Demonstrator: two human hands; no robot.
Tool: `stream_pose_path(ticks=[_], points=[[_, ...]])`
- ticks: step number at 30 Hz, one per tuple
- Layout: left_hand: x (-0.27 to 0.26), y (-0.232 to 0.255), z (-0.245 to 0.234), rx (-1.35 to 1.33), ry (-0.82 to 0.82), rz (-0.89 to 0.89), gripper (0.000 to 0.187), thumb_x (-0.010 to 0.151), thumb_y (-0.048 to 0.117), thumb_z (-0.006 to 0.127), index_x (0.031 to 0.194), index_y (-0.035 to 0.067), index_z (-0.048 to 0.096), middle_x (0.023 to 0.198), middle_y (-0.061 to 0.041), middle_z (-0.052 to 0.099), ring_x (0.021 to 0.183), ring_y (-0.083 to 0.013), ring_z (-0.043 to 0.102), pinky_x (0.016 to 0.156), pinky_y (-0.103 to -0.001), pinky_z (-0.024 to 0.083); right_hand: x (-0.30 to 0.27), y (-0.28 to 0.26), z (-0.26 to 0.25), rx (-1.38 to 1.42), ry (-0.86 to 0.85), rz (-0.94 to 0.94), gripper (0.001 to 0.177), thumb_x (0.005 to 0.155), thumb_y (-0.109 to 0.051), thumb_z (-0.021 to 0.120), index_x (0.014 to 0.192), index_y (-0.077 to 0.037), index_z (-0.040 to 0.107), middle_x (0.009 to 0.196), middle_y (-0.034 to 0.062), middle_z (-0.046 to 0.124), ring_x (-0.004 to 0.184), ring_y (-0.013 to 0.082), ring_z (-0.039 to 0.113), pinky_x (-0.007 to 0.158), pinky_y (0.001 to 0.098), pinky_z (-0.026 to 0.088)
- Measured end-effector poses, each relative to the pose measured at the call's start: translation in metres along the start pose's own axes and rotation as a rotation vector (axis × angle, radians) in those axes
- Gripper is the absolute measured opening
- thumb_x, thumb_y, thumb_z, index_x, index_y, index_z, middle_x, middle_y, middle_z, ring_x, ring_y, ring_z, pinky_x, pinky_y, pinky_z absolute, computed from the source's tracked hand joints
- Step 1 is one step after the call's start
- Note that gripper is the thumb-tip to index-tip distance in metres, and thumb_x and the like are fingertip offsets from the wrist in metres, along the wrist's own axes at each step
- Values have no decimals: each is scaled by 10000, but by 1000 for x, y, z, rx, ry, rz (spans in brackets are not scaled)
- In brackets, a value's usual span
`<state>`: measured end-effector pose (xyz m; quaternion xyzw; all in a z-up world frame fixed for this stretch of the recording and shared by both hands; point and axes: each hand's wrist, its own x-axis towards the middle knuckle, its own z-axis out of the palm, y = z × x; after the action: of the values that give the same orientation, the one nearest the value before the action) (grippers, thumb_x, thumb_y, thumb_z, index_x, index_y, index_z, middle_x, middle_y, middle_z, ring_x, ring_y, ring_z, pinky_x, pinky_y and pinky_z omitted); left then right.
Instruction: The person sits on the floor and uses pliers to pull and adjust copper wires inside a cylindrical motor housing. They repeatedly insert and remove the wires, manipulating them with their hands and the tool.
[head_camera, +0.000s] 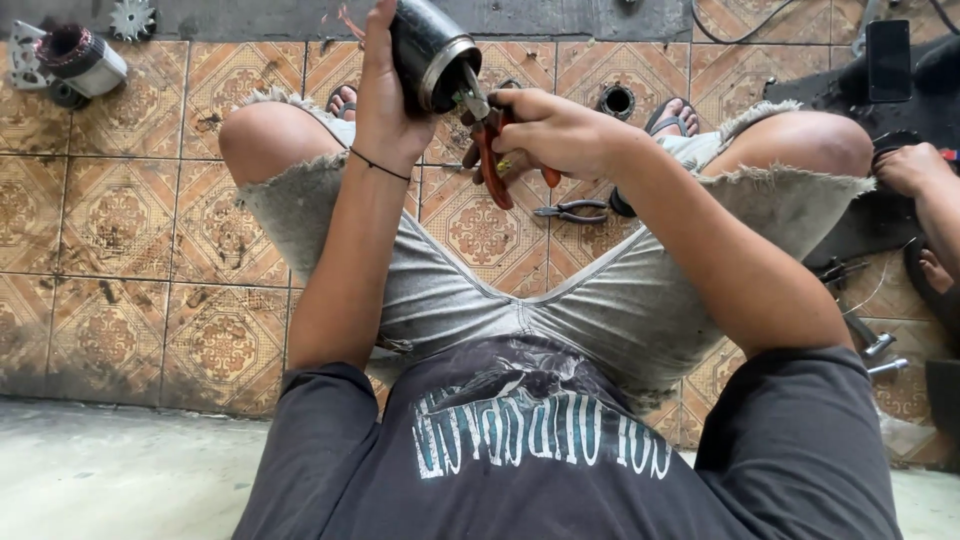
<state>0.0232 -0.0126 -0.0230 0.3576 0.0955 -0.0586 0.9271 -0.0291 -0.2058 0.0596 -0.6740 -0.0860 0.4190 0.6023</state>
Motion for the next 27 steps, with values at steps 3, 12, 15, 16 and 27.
stream_pose_path(ticks=[3, 12, 15, 16, 27], points=[[1, -2, 0, 9, 2, -10, 569, 657, 490, 809, 1020, 101, 608, 890, -99, 659, 820, -252, 663, 708, -421, 566, 4, 4, -1, -59, 13, -20, 148, 1025, -24, 424, 1162, -20, 480, 1090, 126, 609, 1013, 268, 727, 913, 406, 680], [-23, -1, 31, 202, 271, 36, 730, 491, 491, 842, 1002, 21, 615, 904, -116, 665, 872, -257, 690, 775, -407, 605, 18, 13, -1, -155, 146, 42, 119, 1048, -128, 471, 1150, -67, 480, 1035, 148, 743, 611, 145, 654, 311, 226, 356], [-19, -6, 29, 224, 301, 100, 654, 510, 501, 839, 903, 28, 616, 833, -96, 665, 806, -227, 687, 719, -390, 604, 20, 15, 0, -251, 179, 17, 116, 1075, -210, 477, 1081, -94, 474, 936, 75, 719, 528, 104, 483, 364, 240, 358], [-20, -6, 31, 225, 301, 99, 654, 510, 501, 839, 903, 28, 616, 833, -96, 665, 806, -227, 687, 719, -390, 604, 18, 14, 1, -250, 179, 16, 116, 1075, -210, 477, 1081, -94, 474, 936, 75, 719, 528, 104, 483, 364, 240, 358], [-20, -8, 30, 235, 299, 68, 698, 480, 504, 843, 935, 22, 625, 885, -119, 686, 883, -266, 716, 793, -428, 641, 28, 14, 3, -300, 259, 62, 164, 1090, -246, 476, 1051, -87, 479, 839, 33, 606, 574, 125, 505, 396, 269, 413]])
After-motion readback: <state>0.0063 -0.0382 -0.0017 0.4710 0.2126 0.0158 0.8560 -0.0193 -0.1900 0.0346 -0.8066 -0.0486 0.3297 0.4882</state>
